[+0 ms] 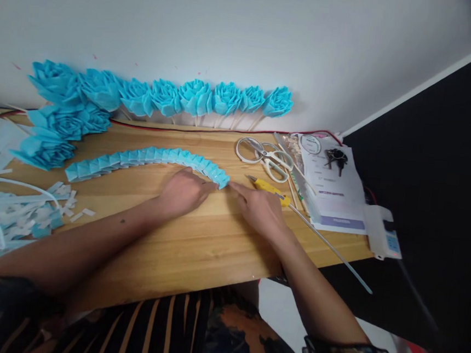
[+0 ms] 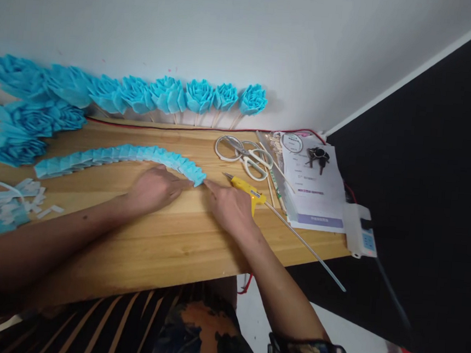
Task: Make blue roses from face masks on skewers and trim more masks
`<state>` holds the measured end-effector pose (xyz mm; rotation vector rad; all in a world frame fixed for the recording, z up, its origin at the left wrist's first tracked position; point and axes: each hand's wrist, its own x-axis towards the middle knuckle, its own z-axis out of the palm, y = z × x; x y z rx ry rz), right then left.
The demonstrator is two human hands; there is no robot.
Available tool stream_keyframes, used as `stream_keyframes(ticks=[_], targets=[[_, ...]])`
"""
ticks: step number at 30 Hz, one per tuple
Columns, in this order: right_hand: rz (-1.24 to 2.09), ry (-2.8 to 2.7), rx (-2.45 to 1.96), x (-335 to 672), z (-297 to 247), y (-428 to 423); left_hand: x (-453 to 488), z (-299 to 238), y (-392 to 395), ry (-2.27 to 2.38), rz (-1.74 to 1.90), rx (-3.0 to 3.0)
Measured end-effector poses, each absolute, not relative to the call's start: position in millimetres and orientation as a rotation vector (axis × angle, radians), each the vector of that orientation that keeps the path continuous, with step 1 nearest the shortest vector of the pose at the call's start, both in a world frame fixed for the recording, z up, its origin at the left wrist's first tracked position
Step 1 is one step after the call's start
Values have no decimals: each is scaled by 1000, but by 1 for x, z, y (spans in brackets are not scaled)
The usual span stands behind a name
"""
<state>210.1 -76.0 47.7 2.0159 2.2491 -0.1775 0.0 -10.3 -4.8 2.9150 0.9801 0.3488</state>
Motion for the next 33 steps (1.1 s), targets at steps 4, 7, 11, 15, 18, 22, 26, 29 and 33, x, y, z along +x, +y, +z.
stream_keyframes(ticks=[4,7,11,15,18,22,26,29,33], targets=[[-104,2277,2026,204,55,-68,1,1,-12,994,285,2885],[-103,2301,1972,195,55,-60,1,0,-10,990,266,2877],[-155,2288,1923,186,51,-51,1,-3,-9,979,328,2832],[-187,2281,1937,187,50,-45,-3,-7,-8,999,520,2798],[-219,2285,1943,189,49,-43,-5,-8,-8,1073,629,2767],[-241,2289,1985,187,48,-41,-1,-4,-9,1107,521,2792],[-302,2312,2068,191,48,-37,4,1,-9,1145,366,2784],[-282,2317,2224,197,52,-38,4,1,-9,1157,325,2765],[-85,2303,2260,195,54,-48,3,1,-9,1141,369,2754]])
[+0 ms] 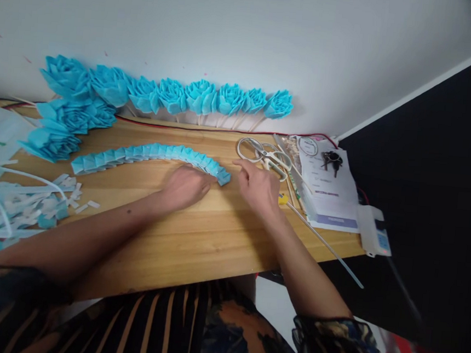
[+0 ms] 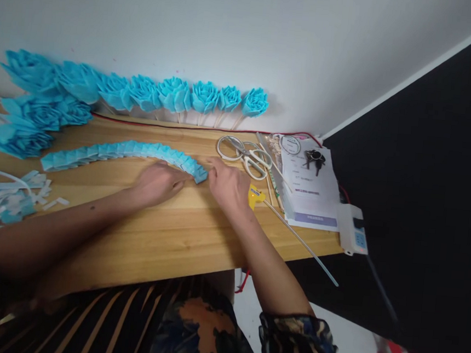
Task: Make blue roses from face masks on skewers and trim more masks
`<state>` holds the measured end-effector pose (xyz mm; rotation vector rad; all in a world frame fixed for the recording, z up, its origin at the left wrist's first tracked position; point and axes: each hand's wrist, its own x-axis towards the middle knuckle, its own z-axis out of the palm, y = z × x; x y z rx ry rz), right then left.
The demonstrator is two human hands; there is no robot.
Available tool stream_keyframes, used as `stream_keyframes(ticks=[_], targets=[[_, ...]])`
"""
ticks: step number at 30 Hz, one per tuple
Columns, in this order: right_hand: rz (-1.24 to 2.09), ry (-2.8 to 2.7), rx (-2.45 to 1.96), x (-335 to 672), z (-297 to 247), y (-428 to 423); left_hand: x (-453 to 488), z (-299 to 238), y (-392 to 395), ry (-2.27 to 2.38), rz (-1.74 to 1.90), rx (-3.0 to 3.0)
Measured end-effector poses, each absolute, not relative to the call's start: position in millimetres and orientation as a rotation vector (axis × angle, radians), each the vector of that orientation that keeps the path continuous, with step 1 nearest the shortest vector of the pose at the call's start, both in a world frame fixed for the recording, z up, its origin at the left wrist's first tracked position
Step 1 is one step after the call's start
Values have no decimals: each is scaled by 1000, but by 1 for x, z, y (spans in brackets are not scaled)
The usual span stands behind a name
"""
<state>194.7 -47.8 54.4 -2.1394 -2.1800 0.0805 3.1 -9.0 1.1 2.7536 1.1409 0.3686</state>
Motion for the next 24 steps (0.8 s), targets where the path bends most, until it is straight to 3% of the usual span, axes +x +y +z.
stream_keyframes(ticks=[4,19,24], targets=[[157,-2411,-2172,186,54,-51,4,3,-10,1144,339,2701],[30,-2228,-2165,194,79,-50,1,-1,-11,1089,448,2637],[138,-2299,-2221,197,67,-73,1,-3,-11,1091,482,2619]])
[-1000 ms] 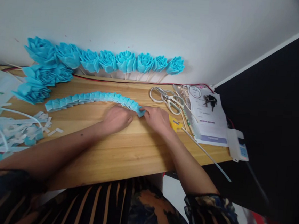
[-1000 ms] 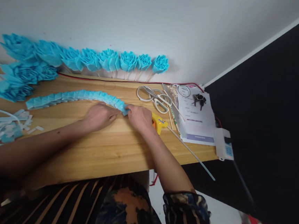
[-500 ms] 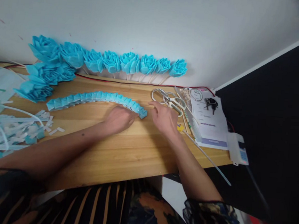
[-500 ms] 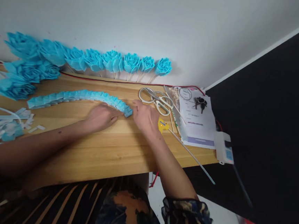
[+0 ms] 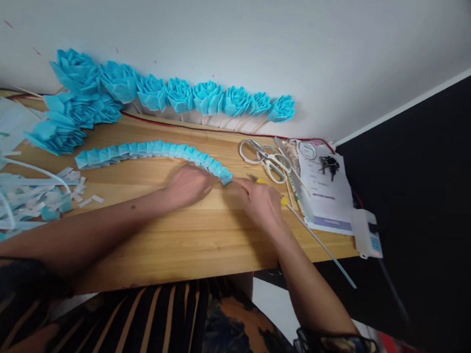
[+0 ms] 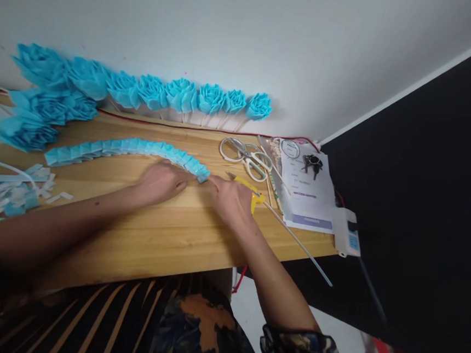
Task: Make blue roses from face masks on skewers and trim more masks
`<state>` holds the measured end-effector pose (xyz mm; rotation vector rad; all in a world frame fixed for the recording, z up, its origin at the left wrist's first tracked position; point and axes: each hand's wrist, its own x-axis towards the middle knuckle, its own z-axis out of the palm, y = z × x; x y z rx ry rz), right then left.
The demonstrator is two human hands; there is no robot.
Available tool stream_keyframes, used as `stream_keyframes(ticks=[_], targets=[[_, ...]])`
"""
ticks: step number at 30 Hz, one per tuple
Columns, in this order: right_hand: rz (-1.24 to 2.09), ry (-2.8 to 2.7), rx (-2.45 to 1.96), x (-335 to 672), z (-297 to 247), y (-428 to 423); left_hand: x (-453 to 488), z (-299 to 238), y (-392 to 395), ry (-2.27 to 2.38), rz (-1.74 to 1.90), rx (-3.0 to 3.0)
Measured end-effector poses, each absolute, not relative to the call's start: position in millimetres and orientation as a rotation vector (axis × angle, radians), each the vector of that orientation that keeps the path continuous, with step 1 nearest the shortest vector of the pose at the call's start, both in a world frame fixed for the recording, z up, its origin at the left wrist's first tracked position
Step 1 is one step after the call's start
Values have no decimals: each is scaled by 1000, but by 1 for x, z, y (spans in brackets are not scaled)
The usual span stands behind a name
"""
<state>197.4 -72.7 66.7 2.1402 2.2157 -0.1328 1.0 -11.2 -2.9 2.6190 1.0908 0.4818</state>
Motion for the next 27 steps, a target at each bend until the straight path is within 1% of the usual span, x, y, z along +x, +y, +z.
stream_keyframes(ticks=[5,12,16,19,23,27], targets=[[-136,2259,2036,192,44,-81,0,-3,-12,1093,448,2673],[-120,2255,1958,187,43,-78,-2,0,-14,1099,514,2662],[-145,2267,1962,185,43,-79,3,3,-15,1113,403,2688],[-189,2264,1983,187,44,-78,7,7,-16,1138,274,2734],[-271,2273,2092,202,52,-72,9,10,-16,1140,193,2737],[-212,2282,2206,212,56,-65,8,11,-15,1123,183,2740]])
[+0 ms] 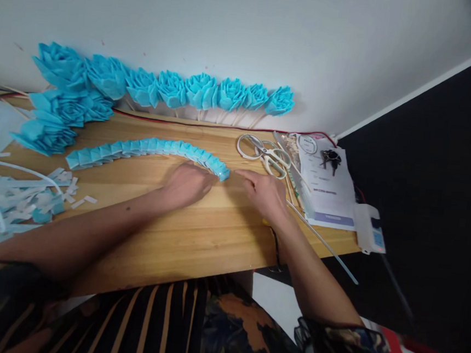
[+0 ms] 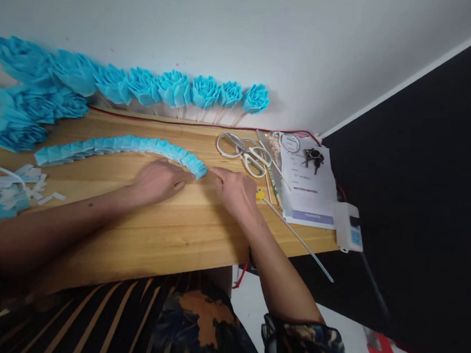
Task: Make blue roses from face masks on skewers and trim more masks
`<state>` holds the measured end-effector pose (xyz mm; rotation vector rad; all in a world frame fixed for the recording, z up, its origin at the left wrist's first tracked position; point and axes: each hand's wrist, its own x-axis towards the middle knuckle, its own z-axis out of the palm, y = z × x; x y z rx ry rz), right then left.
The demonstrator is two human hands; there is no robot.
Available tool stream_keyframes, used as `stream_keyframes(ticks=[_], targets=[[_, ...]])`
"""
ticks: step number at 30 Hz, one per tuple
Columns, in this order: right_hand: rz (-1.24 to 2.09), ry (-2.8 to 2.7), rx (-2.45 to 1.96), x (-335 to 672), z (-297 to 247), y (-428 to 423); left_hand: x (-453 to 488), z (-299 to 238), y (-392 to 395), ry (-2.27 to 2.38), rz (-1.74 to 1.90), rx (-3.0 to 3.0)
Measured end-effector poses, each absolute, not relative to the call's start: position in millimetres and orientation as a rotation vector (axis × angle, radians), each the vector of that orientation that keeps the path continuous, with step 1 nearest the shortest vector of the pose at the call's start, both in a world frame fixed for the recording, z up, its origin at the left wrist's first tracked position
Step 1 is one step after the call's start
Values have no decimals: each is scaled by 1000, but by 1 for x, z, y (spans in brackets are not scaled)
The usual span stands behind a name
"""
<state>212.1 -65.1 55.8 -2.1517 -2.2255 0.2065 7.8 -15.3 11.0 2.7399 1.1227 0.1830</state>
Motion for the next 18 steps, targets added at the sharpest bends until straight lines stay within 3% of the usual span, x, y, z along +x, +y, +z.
stream_keyframes(ticks=[18], targets=[[82,-2427,-2159,203,42,-63,4,4,-14,1133,383,2655]])
